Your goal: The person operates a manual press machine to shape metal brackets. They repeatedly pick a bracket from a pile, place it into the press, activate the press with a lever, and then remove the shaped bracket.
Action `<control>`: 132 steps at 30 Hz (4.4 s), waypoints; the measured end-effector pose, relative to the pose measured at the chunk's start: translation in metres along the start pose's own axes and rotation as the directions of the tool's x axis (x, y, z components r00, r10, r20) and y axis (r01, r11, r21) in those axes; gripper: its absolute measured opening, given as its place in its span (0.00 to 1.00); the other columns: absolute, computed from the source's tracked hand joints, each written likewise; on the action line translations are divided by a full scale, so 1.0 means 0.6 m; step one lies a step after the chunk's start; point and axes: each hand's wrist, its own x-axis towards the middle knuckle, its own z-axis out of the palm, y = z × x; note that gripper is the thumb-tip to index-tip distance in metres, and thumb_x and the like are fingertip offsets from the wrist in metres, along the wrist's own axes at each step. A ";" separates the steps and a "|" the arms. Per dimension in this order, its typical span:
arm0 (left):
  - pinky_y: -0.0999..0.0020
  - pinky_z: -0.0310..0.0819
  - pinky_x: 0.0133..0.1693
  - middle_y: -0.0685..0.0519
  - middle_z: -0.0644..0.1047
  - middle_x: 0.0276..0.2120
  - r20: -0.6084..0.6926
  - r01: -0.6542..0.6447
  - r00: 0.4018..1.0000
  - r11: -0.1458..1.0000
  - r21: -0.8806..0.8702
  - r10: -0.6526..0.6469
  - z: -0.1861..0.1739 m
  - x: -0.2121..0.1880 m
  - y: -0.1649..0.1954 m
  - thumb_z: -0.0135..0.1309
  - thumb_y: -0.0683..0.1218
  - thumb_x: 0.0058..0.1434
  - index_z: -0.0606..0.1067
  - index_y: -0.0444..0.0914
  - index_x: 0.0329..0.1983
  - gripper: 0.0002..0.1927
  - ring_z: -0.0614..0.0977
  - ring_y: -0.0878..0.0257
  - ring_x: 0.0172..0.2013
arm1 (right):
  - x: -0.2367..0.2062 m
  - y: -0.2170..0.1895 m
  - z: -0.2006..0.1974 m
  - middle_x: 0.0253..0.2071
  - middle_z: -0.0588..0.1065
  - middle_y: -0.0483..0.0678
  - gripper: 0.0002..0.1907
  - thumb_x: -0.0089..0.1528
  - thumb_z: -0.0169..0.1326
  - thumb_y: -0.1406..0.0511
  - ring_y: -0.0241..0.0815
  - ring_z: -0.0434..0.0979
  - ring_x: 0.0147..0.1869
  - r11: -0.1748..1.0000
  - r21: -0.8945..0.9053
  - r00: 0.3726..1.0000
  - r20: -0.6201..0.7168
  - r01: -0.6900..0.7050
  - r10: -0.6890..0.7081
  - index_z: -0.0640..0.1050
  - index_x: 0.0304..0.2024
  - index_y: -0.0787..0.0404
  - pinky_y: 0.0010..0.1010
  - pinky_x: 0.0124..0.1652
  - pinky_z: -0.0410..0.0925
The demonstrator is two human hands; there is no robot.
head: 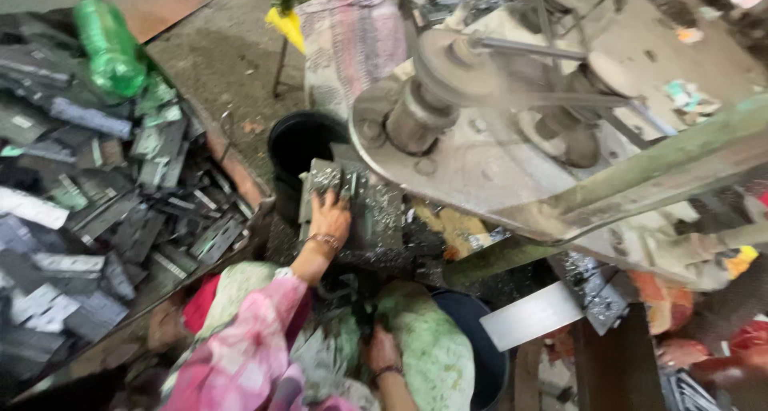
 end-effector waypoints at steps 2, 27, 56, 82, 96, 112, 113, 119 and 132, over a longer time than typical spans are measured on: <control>0.29 0.45 0.66 0.54 0.72 0.64 0.001 -0.011 1.000 1.000 0.027 0.011 0.004 0.001 0.001 0.43 0.48 0.67 0.82 0.42 0.50 0.17 0.60 0.46 0.70 | -0.001 -0.003 0.006 0.41 0.80 0.64 0.28 0.57 0.61 0.55 0.68 0.80 0.48 0.992 0.124 0.999 0.010 -0.031 0.030 0.73 0.58 0.56 0.54 0.46 0.74; 0.26 0.47 0.63 0.53 0.71 0.65 -0.066 0.007 0.998 0.998 0.062 -0.003 -0.014 0.031 0.012 0.46 0.50 0.65 0.82 0.43 0.50 0.17 0.59 0.43 0.70 | 0.024 0.043 0.057 0.41 0.78 0.64 0.34 0.53 0.63 0.59 0.70 0.78 0.47 0.994 0.097 0.999 -0.016 -0.047 0.049 0.69 0.60 0.55 0.57 0.46 0.72; 0.21 0.51 0.60 0.52 0.73 0.59 -0.091 0.732 0.657 0.663 -0.157 -0.748 0.086 -0.249 -0.334 0.56 0.48 0.60 0.74 0.45 0.59 0.22 0.75 0.56 0.57 | 0.032 -0.045 -0.147 0.48 0.80 0.61 0.36 0.56 0.60 0.50 0.61 0.80 0.54 0.966 -0.260 0.978 0.196 -0.012 0.065 0.68 0.64 0.51 0.49 0.53 0.72; 0.39 0.69 0.57 0.44 0.78 0.55 0.333 0.846 0.278 0.066 -0.528 -0.901 0.097 -0.192 -0.441 0.68 0.45 0.48 0.76 0.43 0.57 0.30 0.77 0.48 0.58 | 0.039 -0.053 -0.148 0.49 0.79 0.58 0.34 0.55 0.60 0.52 0.57 0.80 0.55 0.979 -0.205 0.969 0.240 -0.007 0.058 0.69 0.62 0.54 0.43 0.54 0.72; 0.70 0.78 0.41 0.49 0.82 0.44 0.264 -0.049 0.302 -0.291 -0.955 -0.916 0.117 -0.335 -0.348 0.50 0.30 0.54 0.79 0.37 0.61 0.30 0.83 0.63 0.39 | 0.028 -0.070 -0.160 0.48 0.79 0.60 0.31 0.56 0.60 0.55 0.59 0.79 0.54 0.988 -0.151 0.965 0.260 0.018 0.022 0.70 0.59 0.58 0.45 0.54 0.71; 0.37 0.46 0.67 0.43 0.67 0.65 -0.205 -0.218 0.961 0.967 -0.135 0.188 -0.045 -0.187 0.057 0.52 0.48 0.57 0.78 0.38 0.47 0.17 0.62 0.40 0.69 | 0.041 -0.021 -0.117 0.52 0.76 0.64 0.37 0.58 0.61 0.50 0.62 0.77 0.58 0.982 -0.189 0.968 0.248 0.022 0.026 0.66 0.63 0.60 0.48 0.57 0.70; 0.36 0.42 0.67 0.42 0.66 0.65 -0.190 -0.203 0.966 0.968 -0.147 0.173 -0.036 -0.191 0.066 0.50 0.49 0.58 0.77 0.38 0.50 0.19 0.60 0.39 0.69 | 0.039 -0.023 -0.119 0.53 0.76 0.64 0.38 0.58 0.62 0.50 0.62 0.76 0.59 0.982 -0.188 0.970 0.240 0.019 0.027 0.66 0.64 0.60 0.48 0.58 0.70; 0.38 0.40 0.71 0.39 0.65 0.65 -0.191 -0.181 0.971 0.964 -0.194 0.144 -0.001 -0.189 0.069 0.45 0.47 0.64 0.71 0.36 0.63 0.25 0.62 0.41 0.69 | 0.036 -0.031 -0.125 0.53 0.76 0.62 0.36 0.58 0.61 0.51 0.61 0.76 0.60 0.985 -0.166 0.968 0.252 0.049 -0.006 0.67 0.61 0.62 0.47 0.59 0.69; 0.31 0.33 0.69 0.39 0.64 0.66 0.024 -0.174 0.984 0.985 -0.020 0.174 -0.007 -0.140 0.059 0.39 0.46 0.66 0.67 0.36 0.67 0.26 0.61 0.40 0.69 | 0.018 -0.047 -0.142 0.51 0.77 0.62 0.32 0.59 0.61 0.52 0.61 0.77 0.58 0.988 -0.150 0.968 0.252 0.031 0.008 0.68 0.59 0.61 0.49 0.57 0.70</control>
